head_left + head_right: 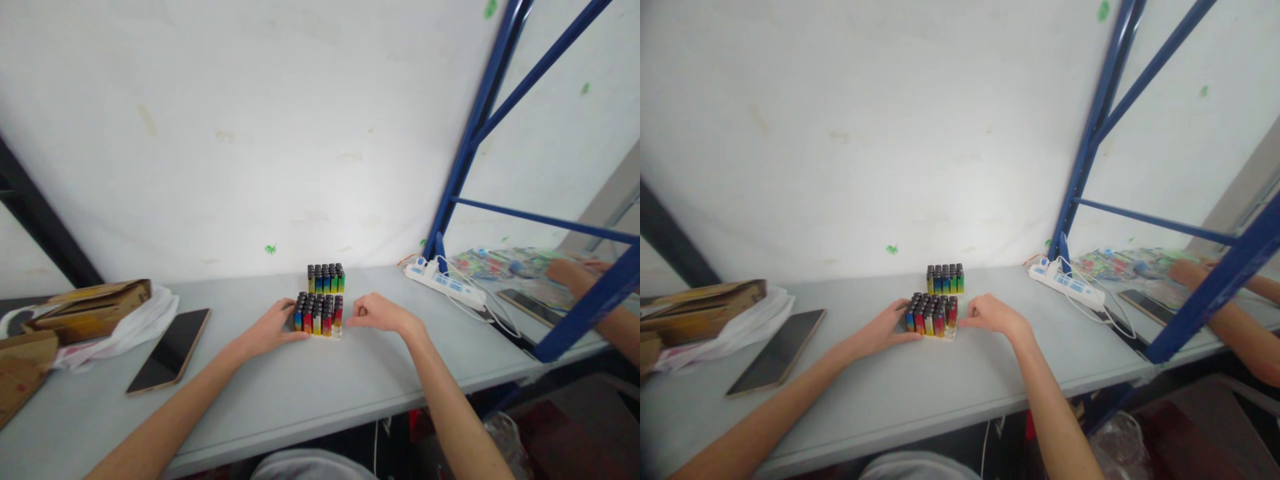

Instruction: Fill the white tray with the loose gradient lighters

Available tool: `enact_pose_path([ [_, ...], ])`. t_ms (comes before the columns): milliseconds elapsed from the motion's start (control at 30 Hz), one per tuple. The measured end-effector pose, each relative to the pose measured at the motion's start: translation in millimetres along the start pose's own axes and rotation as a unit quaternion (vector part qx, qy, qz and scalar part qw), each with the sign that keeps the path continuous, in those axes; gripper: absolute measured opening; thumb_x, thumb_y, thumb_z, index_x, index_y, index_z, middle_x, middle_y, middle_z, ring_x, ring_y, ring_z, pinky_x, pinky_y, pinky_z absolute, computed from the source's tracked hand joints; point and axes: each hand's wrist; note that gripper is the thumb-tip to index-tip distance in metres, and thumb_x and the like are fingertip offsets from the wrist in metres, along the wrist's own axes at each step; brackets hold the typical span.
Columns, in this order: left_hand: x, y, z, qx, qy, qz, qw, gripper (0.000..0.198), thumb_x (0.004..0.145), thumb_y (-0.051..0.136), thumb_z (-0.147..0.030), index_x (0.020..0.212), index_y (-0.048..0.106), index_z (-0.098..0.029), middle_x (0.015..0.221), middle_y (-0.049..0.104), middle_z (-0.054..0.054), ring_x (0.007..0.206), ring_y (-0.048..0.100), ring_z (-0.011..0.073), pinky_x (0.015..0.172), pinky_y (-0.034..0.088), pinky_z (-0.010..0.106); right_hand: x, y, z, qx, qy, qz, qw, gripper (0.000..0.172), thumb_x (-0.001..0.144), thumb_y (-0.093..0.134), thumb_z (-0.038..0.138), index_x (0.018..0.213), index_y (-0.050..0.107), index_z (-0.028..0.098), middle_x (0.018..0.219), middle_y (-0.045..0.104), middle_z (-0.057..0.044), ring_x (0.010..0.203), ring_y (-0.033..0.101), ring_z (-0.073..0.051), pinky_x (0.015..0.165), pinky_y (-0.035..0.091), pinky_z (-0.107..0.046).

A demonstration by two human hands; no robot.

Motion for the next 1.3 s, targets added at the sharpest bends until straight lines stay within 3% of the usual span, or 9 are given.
enact_pose_path([
  [133, 13, 13.8, -9, 0.021, -0.008, -0.027, 0.999, 0.071, 0.092, 0.062, -0.075, 0.136, 0.067, -0.019, 0.144, 0.062, 0.017, 0.138, 0.057, 0.0387, 0.124, 0.045, 0.053, -9, -14, -13, -0.02, 0.056, 0.021, 0.998, 0.031, 0.089, 0.075, 0.047, 0.087, 0.079, 0.016, 0.073, 0.077, -0.005, 0.067, 0.068, -0.021, 0.063, 0.045, -0.028],
  [267, 27, 29.2, -19, 0.064, -0.031, -0.049, 0.996, 0.065, 0.098, 0.052, -0.072, 0.132, 0.066, -0.018, 0.137, 0.064, 0.018, 0.135, 0.058, 0.0392, 0.12, 0.047, 0.054, -10, -15, -21, -0.005, 0.078, 0.046, 0.996, 0.032, 0.095, 0.07, 0.045, 0.102, 0.079, 0.016, 0.071, 0.076, -0.004, 0.063, 0.068, -0.02, 0.065, 0.048, -0.029],
  [433, 31, 43.4, -23, 0.081, -0.054, -0.093, 0.991, 0.056, 0.101, 0.049, -0.065, 0.128, 0.066, -0.018, 0.131, 0.067, 0.018, 0.132, 0.059, 0.0395, 0.118, 0.049, 0.055, 2, -5, -31, 0.012, 0.053, -0.004, 0.999, 0.034, 0.097, 0.067, 0.044, 0.11, 0.078, 0.015, 0.087, 0.081, -0.009, 0.079, 0.074, -0.023, 0.075, 0.053, -0.032],
  [600, 30, 45.2, -22, 0.061, -0.069, -0.096, 0.991, 0.058, 0.099, 0.052, -0.065, 0.129, 0.067, -0.018, 0.133, 0.067, 0.019, 0.133, 0.059, 0.0421, 0.118, 0.048, 0.058, 21, 19, -36, 0.062, -0.009, -0.111, 0.992, 0.073, 0.079, 0.088, 0.046, 0.141, 0.066, 0.015, 0.124, 0.078, -0.016, 0.102, 0.073, -0.029, 0.091, 0.056, -0.04],
  [733, 33, 43.1, -20, 0.05, -0.068, -0.101, 0.991, 0.06, 0.096, 0.058, -0.065, 0.135, 0.065, -0.02, 0.134, 0.067, 0.016, 0.132, 0.061, 0.0399, 0.118, 0.049, 0.054, 32, 30, -33, 0.06, -0.026, -0.125, 0.99, 0.054, 0.079, 0.088, 0.039, 0.124, 0.073, 0.014, 0.116, 0.08, -0.012, 0.095, 0.071, -0.028, 0.09, 0.055, -0.041],
  [833, 37, 38.6, -17, 0.033, -0.065, -0.095, 0.993, 0.068, 0.093, 0.061, -0.068, 0.138, 0.064, -0.017, 0.139, 0.065, 0.018, 0.134, 0.06, 0.0398, 0.119, 0.048, 0.051, 33, 32, -32, 0.063, -0.013, -0.113, 0.992, 0.053, 0.082, 0.086, 0.04, 0.125, 0.071, 0.012, 0.115, 0.08, -0.014, 0.098, 0.072, -0.031, 0.092, 0.055, -0.043],
  [1033, 48, 32.3, -8, 0.054, -0.062, -0.044, 0.996, 0.077, 0.091, 0.061, -0.078, 0.143, 0.062, -0.021, 0.149, 0.061, 0.017, 0.144, 0.052, 0.0408, 0.127, 0.032, 0.062, 31, 43, -36, 0.08, -0.094, -0.125, 0.984, 0.061, 0.094, 0.072, 0.043, 0.147, 0.058, 0.015, 0.146, 0.068, -0.019, 0.129, 0.065, -0.036, 0.114, 0.048, -0.052],
  [1200, 49, 35.8, -2, 0.039, -0.071, -0.029, 0.996, 0.077, 0.093, 0.059, -0.079, 0.146, 0.061, -0.024, 0.158, 0.056, 0.016, 0.15, 0.048, 0.041, 0.131, 0.023, 0.064, 34, 58, -40, 0.047, -0.041, -0.126, 0.99, 0.072, 0.098, 0.065, 0.041, 0.163, 0.042, 0.02, 0.164, 0.051, -0.021, 0.149, 0.05, -0.041, 0.124, 0.029, -0.07],
  [1300, 50, 37.1, 0, 0.034, -0.078, -0.03, 0.996, 0.077, 0.093, 0.06, -0.078, 0.147, 0.062, -0.024, 0.161, 0.055, 0.015, 0.151, 0.048, 0.0415, 0.132, 0.021, 0.065, 36, 61, -42, 0.056, -0.039, -0.125, 0.99, 0.076, 0.098, 0.065, 0.041, 0.166, 0.038, 0.023, 0.167, 0.048, -0.02, 0.151, 0.048, -0.041, 0.126, 0.022, -0.073],
])
Point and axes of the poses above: each hand's wrist, its own x-axis towards the middle knuckle, its own y-axis out of the palm, z = x × y
